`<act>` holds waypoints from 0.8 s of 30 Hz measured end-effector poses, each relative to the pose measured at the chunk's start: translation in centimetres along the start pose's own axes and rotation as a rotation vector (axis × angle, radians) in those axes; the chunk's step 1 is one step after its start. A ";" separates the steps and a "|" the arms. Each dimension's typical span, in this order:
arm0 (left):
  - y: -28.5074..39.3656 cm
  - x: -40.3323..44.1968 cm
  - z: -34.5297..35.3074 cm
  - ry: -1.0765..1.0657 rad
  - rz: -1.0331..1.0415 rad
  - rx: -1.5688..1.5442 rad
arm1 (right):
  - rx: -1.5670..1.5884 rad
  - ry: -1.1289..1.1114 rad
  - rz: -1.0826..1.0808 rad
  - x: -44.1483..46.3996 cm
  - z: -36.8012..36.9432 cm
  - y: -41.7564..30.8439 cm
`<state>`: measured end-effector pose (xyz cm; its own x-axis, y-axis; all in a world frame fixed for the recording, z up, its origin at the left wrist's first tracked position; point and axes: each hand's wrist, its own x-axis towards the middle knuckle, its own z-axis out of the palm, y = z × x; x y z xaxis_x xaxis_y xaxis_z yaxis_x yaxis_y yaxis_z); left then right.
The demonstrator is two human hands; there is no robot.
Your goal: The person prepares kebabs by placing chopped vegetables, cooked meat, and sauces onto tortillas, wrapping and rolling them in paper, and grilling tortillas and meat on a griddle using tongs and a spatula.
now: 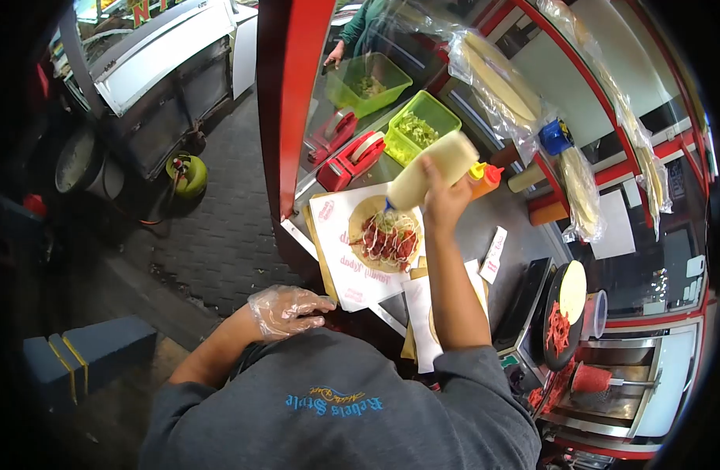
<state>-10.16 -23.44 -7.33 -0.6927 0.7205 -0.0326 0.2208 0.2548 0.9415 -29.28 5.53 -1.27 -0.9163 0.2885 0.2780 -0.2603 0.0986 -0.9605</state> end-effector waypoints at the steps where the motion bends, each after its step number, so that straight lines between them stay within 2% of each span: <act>1: -0.3 0.2 0.3 0.009 0.027 -0.028 | 0.049 0.021 0.032 0.5 0.3 0.2; 4: -1.0 0.3 0.4 -0.017 0.050 0.048 | -0.356 -0.168 -0.254 -4.4 1.4 0.6; 5: -0.8 0.3 0.0 -0.033 0.028 0.020 | -0.500 -0.213 -0.530 -4.5 1.0 -0.2; 8: -0.4 -0.2 0.6 -0.048 -0.037 -0.064 | 0.029 0.020 -0.007 0.0 -0.7 0.3; 9: -1.0 -0.1 1.0 -0.045 -0.046 -0.071 | 0.066 0.104 0.019 0.7 -0.3 0.0; 12: -0.8 0.5 0.6 -0.088 -0.039 -0.037 | -0.351 -0.092 -0.288 -3.0 1.4 -0.6; 13: -0.4 0.7 0.2 -0.102 -0.026 -0.018 | -0.472 -0.132 -0.486 -3.4 0.7 -1.7; 16: 0.3 0.4 -0.2 -0.072 -0.095 -0.130 | -0.099 0.095 -0.068 -1.0 -3.0 -1.5; 18: 0.0 1.1 -0.2 -0.030 -0.160 -0.204 | -0.103 0.037 -0.114 -2.7 -2.5 -1.3; 19: 0.7 1.4 -0.3 -0.022 -0.196 -0.239 | -0.293 0.020 -0.254 -4.0 -1.0 -1.1; 20: 0.8 2.1 -0.3 -0.032 -0.147 -0.203 | -0.487 0.003 -0.388 -4.9 0.0 -0.8; 21: 0.8 2.5 -0.3 -0.046 -0.106 -0.173 | -0.387 -0.007 -0.225 -4.6 0.5 -1.9; 22: 0.8 2.7 -0.3 -0.065 -0.071 -0.140 | -0.307 0.071 -0.291 -2.8 -0.7 0.2; 23: 0.8 3.1 -0.4 -0.023 0.079 -0.047 | -0.193 0.117 -0.183 -1.7 -2.5 0.2; 24: 0.0 3.2 -0.8 0.016 0.050 -0.013 | -0.075 0.159 -0.085 -0.9 -3.7 0.0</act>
<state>-12.88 -21.65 -7.16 -0.6916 0.7220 0.0203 0.2466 0.2097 0.9461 -27.31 8.79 -1.45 -0.8307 0.4221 0.3630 -0.3060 0.1986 -0.9311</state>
